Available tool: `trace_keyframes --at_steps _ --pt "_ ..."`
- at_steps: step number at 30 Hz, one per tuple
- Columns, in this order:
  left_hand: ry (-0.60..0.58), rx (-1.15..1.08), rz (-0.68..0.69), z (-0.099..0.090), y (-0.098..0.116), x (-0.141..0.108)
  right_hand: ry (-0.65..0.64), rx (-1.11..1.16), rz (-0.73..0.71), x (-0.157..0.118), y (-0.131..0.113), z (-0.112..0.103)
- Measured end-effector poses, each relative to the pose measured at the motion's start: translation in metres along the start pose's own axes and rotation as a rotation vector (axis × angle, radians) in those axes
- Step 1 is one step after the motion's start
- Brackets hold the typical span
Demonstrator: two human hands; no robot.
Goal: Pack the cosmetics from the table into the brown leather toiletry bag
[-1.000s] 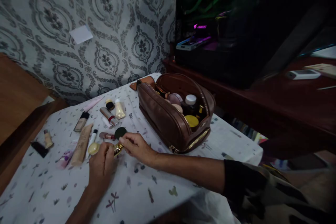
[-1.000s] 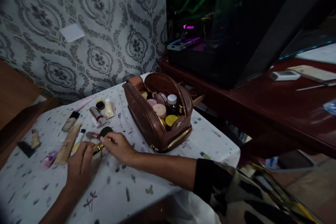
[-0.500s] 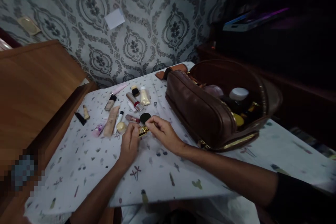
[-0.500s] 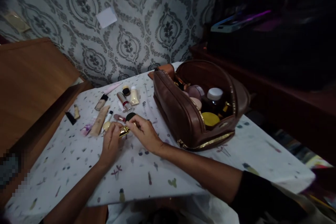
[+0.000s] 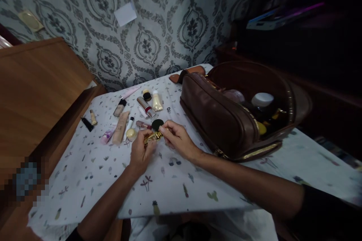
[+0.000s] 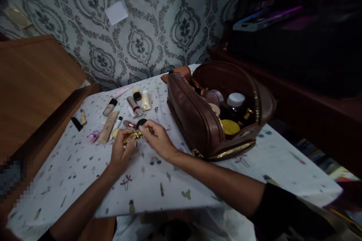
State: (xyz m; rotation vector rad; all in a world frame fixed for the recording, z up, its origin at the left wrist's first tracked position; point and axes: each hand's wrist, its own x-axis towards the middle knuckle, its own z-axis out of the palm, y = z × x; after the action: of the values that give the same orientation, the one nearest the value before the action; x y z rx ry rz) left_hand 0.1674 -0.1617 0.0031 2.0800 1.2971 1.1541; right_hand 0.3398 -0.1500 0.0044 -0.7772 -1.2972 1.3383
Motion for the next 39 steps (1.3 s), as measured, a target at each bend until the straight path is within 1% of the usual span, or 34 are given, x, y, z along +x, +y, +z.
trace_keyframes --at_steps 2,5,7,9,14,16,17,19,21,24,26,28,31,32,34,36,39 --pt "-0.026 0.02 0.003 -0.002 0.005 0.001 0.031 -0.055 -0.063 -0.003 -0.008 0.001" --pt "-0.084 -0.023 -0.016 -0.005 0.017 0.004 0.069 -0.202 -0.193 -0.009 -0.026 0.0" --pt "-0.123 -0.094 -0.021 -0.005 0.024 0.006 0.059 -0.31 -0.258 -0.014 -0.041 -0.003" --pt "-0.169 -0.221 -0.037 -0.003 0.031 0.007 0.031 -0.41 -0.293 -0.021 -0.057 -0.008" --pt "-0.295 -0.631 -0.136 0.016 0.056 0.014 -0.006 -0.588 -0.396 -0.042 -0.099 -0.028" --pt "-0.311 -0.705 -0.136 0.024 0.07 0.02 -0.023 -0.632 -0.432 -0.049 -0.115 -0.039" --pt "-0.311 -0.708 -0.111 0.028 0.079 0.024 -0.024 -0.644 -0.44 -0.053 -0.123 -0.045" --pt "-0.296 -0.643 -0.015 0.036 0.097 0.033 -0.008 -0.647 -0.443 -0.06 -0.139 -0.057" --pt "-0.25 -0.531 0.094 0.043 0.115 0.042 0.054 -0.632 -0.434 -0.067 -0.155 -0.07" --pt "-0.147 -0.373 0.2 0.055 0.138 0.052 0.216 -0.616 -0.422 -0.078 -0.176 -0.09" --pt "-0.095 -0.236 0.309 0.064 0.148 0.057 0.314 -0.635 -0.424 -0.083 -0.187 -0.104" --pt "-0.081 -0.06 0.489 0.071 0.153 0.06 0.376 -0.685 -0.427 -0.088 -0.193 -0.117" --pt "-0.134 0.173 0.781 0.08 0.155 0.06 0.45 -0.802 -0.439 -0.095 -0.194 -0.134" --pt "-0.153 0.236 0.851 0.082 0.155 0.059 0.455 -0.848 -0.446 -0.096 -0.193 -0.139" --pt "-0.173 0.331 0.932 0.085 0.153 0.056 0.424 -0.942 -0.456 -0.099 -0.191 -0.148" --pt "-0.181 0.385 0.953 0.086 0.151 0.054 0.358 -1.019 -0.445 -0.101 -0.189 -0.155" --pt "-0.214 0.416 0.966 0.085 0.147 0.051 0.259 -1.066 -0.385 -0.101 -0.187 -0.163"
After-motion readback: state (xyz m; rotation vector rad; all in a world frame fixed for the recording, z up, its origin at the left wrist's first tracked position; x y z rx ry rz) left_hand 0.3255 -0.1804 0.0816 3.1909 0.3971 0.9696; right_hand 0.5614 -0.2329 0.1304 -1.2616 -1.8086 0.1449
